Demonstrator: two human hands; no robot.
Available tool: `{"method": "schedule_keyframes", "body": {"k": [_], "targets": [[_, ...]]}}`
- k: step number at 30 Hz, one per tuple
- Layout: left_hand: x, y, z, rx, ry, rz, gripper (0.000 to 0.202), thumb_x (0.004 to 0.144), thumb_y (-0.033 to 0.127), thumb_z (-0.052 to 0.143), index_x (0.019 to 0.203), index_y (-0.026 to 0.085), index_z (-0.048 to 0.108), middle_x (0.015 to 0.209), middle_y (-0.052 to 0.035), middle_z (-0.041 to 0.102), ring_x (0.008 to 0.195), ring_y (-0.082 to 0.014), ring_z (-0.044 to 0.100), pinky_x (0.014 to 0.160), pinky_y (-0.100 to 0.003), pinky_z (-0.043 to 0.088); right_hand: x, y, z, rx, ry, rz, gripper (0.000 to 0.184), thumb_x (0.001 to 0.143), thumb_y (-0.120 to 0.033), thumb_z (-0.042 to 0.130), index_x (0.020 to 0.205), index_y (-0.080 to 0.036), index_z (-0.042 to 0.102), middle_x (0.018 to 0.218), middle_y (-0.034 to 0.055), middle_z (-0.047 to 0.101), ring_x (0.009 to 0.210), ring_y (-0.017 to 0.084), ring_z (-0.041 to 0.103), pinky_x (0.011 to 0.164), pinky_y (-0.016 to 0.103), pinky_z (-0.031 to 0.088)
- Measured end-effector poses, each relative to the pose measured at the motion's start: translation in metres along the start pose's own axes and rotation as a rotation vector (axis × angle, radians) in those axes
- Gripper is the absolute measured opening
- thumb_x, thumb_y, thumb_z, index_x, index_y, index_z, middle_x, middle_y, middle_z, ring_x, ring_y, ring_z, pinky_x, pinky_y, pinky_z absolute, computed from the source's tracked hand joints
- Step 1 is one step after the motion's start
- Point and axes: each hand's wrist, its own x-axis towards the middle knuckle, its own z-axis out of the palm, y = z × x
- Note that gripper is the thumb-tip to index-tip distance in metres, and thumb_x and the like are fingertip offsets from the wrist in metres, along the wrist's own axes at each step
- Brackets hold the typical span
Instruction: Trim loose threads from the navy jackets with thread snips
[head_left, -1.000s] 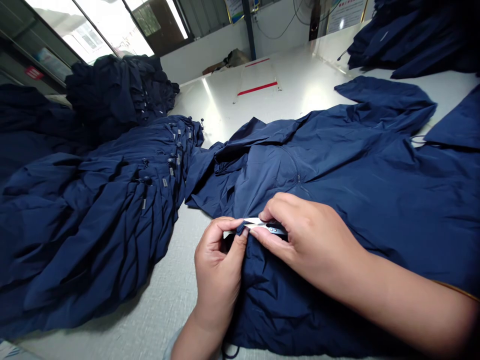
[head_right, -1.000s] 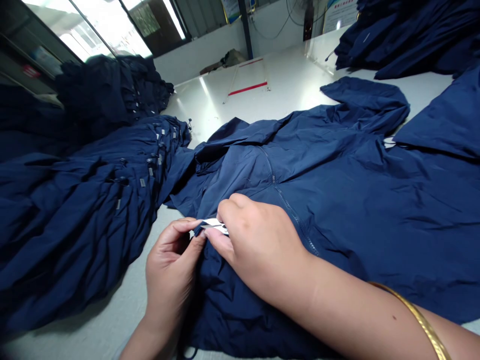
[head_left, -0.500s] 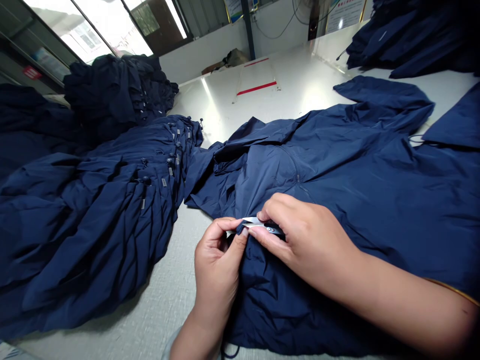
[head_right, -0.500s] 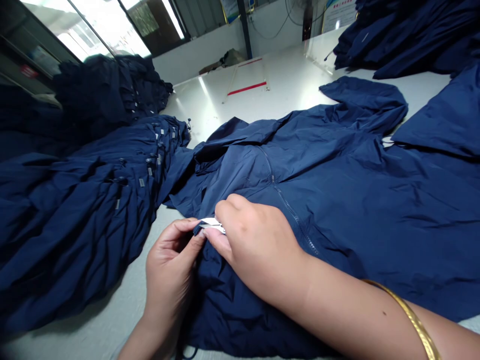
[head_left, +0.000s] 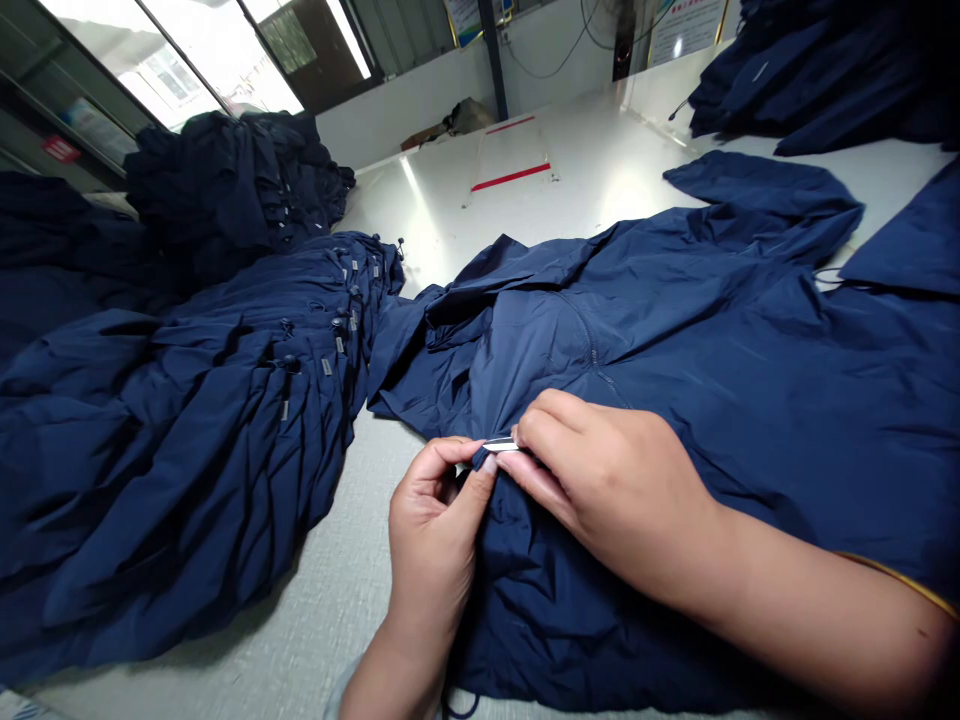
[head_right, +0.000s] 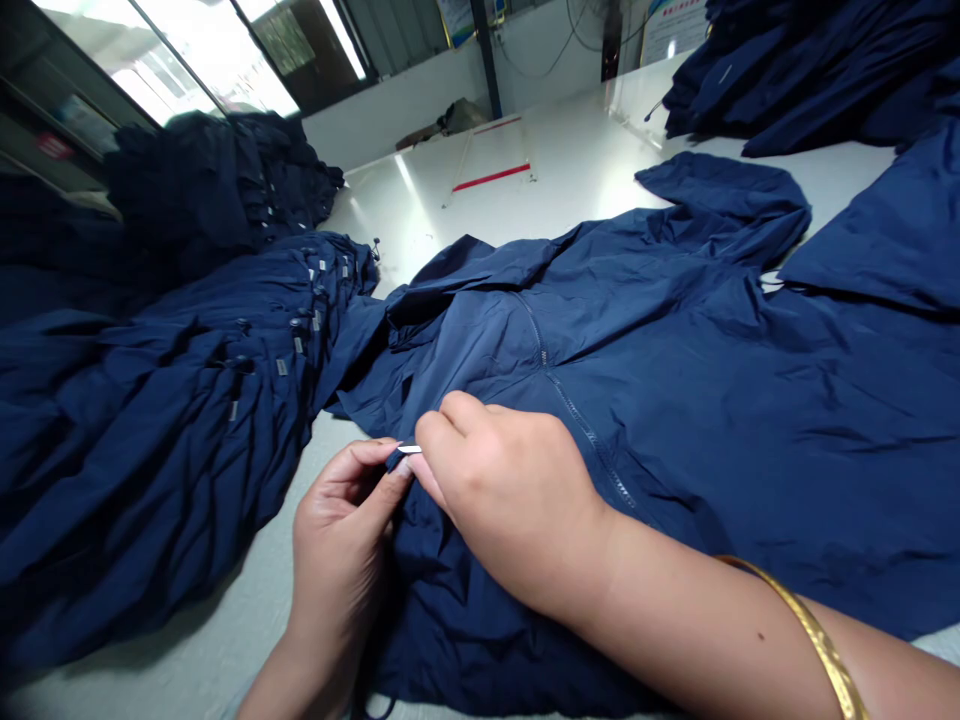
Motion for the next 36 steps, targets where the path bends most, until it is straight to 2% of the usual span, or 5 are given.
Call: {"method": "schedule_keyframes", "body": {"k": [10, 24, 30, 33, 36], "targets": [[-0.001, 0.003, -0.001, -0.160, -0.015, -0.200, 0.018, 0.074, 0.029, 0.080, 0.085, 0.019, 0.071, 0.078, 0.0004, 0.070, 0.068, -0.0096, 0.062, 0.064, -0.019, 0.049, 0.005, 0.013, 0.002, 0.031, -0.011, 0.147, 0.024, 0.096, -0.040, 0.052, 0.085, -0.020, 0.060, 0.083, 0.0012, 0.064, 0.067, 0.015, 0.059, 0.054, 0.030, 0.026], [0.002, -0.001, -0.006, -0.171, -0.041, -0.182, 0.022, 0.084, 0.039, 0.070, 0.096, 0.021, 0.069, 0.086, -0.0016, 0.069, 0.076, -0.0136, 0.063, 0.069, -0.022, 0.050, 0.007, 0.006, 0.009, 0.351, -0.152, 0.246, 0.036, 0.090, -0.051, 0.057, 0.112, -0.022, 0.061, 0.107, 0.0039, 0.067, 0.091, 0.019, 0.065, 0.079, 0.030, 0.048], [0.028, -0.015, -0.019, 0.119, -0.104, 0.021, 0.032, 0.091, 0.047, 0.056, 0.102, 0.022, 0.072, 0.114, -0.0094, 0.071, 0.111, -0.0238, 0.062, 0.099, -0.034, 0.045, 0.000, 0.023, 0.034, 0.113, -0.392, 0.280, 0.050, 0.095, -0.057, 0.043, 0.120, -0.020, 0.063, 0.112, 0.0112, 0.070, 0.099, 0.025, 0.068, 0.078, 0.034, 0.051], [0.040, -0.028, -0.025, 0.541, -0.268, 0.095, 0.036, 0.093, 0.042, 0.054, 0.123, 0.026, 0.065, 0.144, -0.0100, 0.054, 0.136, -0.0287, 0.045, 0.118, -0.053, 0.017, 0.001, 0.035, 0.038, 0.066, -0.470, 0.246, 0.054, 0.097, -0.059, 0.036, 0.123, -0.022, 0.065, 0.113, 0.0119, 0.071, 0.101, 0.026, 0.068, 0.080, 0.036, 0.052], [0.046, -0.040, -0.031, 0.955, -0.324, 0.188, 0.049, 0.092, 0.030, 0.055, 0.141, 0.030, 0.050, 0.155, -0.0082, 0.038, 0.147, -0.0304, 0.026, 0.114, -0.065, -0.010, 0.004, 0.046, 0.038, 0.073, -0.513, 0.259, 0.055, 0.095, -0.062, 0.037, 0.129, -0.026, 0.063, 0.117, 0.0101, 0.071, 0.105, 0.028, 0.068, 0.083, 0.039, 0.052]]}}
